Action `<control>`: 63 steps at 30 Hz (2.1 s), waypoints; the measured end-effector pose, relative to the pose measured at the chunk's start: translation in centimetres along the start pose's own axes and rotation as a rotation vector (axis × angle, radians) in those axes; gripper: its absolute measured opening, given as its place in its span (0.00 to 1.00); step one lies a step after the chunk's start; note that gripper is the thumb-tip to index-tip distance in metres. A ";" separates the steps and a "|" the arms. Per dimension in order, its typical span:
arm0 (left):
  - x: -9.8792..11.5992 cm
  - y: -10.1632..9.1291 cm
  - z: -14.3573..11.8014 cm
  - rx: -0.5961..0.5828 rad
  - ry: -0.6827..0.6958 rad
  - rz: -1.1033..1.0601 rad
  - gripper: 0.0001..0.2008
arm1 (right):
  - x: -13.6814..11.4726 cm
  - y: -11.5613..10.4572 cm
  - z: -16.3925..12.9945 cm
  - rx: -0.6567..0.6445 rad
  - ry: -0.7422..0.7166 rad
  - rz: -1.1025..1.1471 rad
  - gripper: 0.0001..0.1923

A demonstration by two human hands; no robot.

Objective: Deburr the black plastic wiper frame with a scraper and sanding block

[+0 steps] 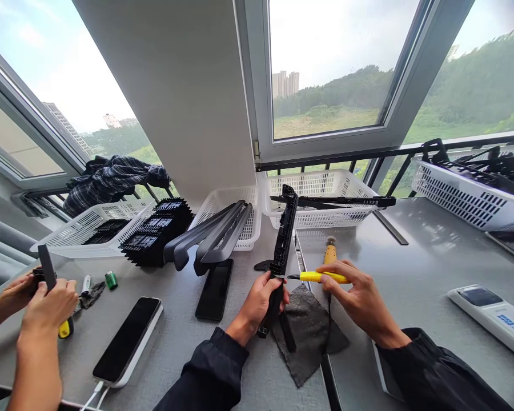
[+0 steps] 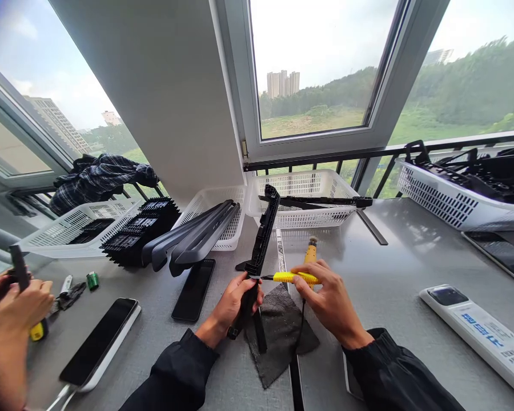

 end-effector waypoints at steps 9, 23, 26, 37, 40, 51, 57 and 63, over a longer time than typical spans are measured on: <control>0.1 0.2 -0.1 0.011 0.004 -0.002 0.22 | -0.2 0.1 -0.1 0.026 0.049 0.013 0.16; 0.0 -0.1 -0.1 0.080 0.020 0.036 0.23 | 0.0 0.1 0.0 0.014 0.077 0.036 0.16; 0.2 -0.1 -0.2 0.085 0.032 0.035 0.23 | 0.0 0.0 -0.1 0.023 0.075 0.034 0.15; 0.5 0.1 -0.2 0.092 0.064 0.066 0.24 | 0.1 -0.1 0.0 0.056 0.054 0.017 0.16; 0.5 0.1 -0.3 0.089 0.066 0.077 0.25 | -0.1 -0.1 -0.1 0.061 0.033 0.023 0.15; 1.3 0.1 -0.7 0.085 0.054 0.203 0.30 | -0.8 -0.2 -0.2 0.081 -0.023 0.048 0.16; 1.1 0.1 -0.5 0.072 0.087 0.228 0.29 | -0.7 -0.1 -0.2 0.059 -0.022 0.052 0.17; 1.0 0.2 -0.3 0.044 0.120 0.198 0.32 | -1.0 -0.2 -0.2 0.069 -0.024 0.053 0.18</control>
Point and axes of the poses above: each hand's wrist, its own z-axis towards the middle knuckle, its own y-axis out of the palm, x = y × z, the point moved 4 cm from there along z, towards the middle knuckle, and after that the axes turned 6 degrees about y, right-handed, at the moved point
